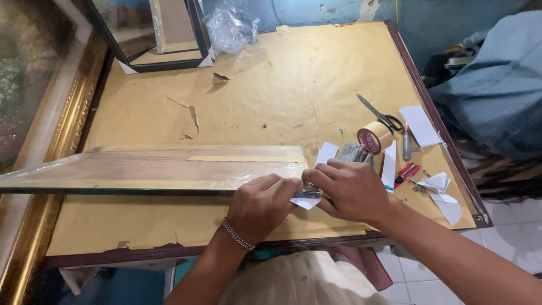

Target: Cutting paper strips and using tape to attach them as protective corners on a picture frame.

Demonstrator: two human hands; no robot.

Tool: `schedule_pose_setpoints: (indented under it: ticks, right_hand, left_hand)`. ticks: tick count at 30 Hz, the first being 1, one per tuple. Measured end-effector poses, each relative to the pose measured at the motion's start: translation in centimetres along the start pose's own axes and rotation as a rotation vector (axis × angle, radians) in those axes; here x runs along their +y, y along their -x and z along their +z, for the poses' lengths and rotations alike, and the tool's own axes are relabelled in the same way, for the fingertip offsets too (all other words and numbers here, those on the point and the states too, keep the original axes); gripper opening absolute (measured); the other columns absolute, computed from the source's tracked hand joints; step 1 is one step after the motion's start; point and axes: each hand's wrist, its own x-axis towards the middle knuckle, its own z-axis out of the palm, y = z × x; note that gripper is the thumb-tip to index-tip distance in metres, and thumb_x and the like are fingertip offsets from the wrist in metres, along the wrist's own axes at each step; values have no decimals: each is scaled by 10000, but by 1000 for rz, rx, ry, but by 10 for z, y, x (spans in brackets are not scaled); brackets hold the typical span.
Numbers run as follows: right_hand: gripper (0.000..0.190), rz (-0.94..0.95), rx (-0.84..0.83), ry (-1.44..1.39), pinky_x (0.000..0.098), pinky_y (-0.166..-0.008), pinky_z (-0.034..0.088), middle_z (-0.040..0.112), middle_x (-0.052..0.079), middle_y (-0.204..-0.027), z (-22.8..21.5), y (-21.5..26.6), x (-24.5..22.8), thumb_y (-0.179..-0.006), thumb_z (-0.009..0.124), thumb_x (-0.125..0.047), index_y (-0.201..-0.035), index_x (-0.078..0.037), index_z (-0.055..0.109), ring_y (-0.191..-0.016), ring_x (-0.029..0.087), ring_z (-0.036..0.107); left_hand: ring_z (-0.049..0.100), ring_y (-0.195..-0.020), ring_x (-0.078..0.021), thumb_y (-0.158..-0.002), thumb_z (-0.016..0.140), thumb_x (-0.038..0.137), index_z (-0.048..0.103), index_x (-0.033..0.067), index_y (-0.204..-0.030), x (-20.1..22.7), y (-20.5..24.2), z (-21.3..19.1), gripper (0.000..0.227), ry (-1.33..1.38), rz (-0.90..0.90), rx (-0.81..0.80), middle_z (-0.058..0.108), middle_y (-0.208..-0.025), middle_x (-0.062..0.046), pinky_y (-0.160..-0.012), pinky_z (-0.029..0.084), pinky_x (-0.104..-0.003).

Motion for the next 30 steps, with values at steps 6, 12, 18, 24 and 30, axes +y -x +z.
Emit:
schedule_pose_setpoints:
  ticks: [6,12,18,24,30]
  right_hand:
    - [674,457,43,-445,369,-514,475,558,14,-740,11,1,3,-481,760,-353,-1092,-228,503,-559,258,586]
    - [232,258,340,-651,250,-583,500,648,2,-811,14,-3,4,-623,728,-107,-842,-155,668,-657,194,649]
    - [184,439,514,-610,248,-526,451,637,10,-665,13,-28,12,-630,756,-71,-779,-124,663,-560,157,603]
    - [194,703,498,-688,254,-438,357,401,33,-440,6,-51,29,-645,756,-107,-820,-104,672,-428,114,395]
    - [197,685,458,-735,245,-446,351,451,50,-471,15,-54,50,-670,737,-77,-850,-81,657,-434,103,401]
  left_hand:
    - [645,-657,-190,-683,750,179,567,90,-914,-2,-4,-3,307,3,2,1,609,-642,-57,-571,541,-271]
    - [615,-662,-161,-785,632,217,524,130,-899,-11,-16,-15,180,-36,90,13,554,-614,3,-562,519,-254]
    - [612,-635,-200,-827,557,261,500,152,-852,-34,-56,-35,125,102,22,29,533,-569,-22,-548,499,-296]
    - [642,-675,-280,-797,582,377,485,224,-932,-73,-91,-23,226,142,-42,-62,637,-648,-37,-600,499,-378]
    - [642,-675,-288,-762,618,376,494,214,-843,-86,-103,-13,220,165,-130,-81,644,-637,-17,-609,486,-391]
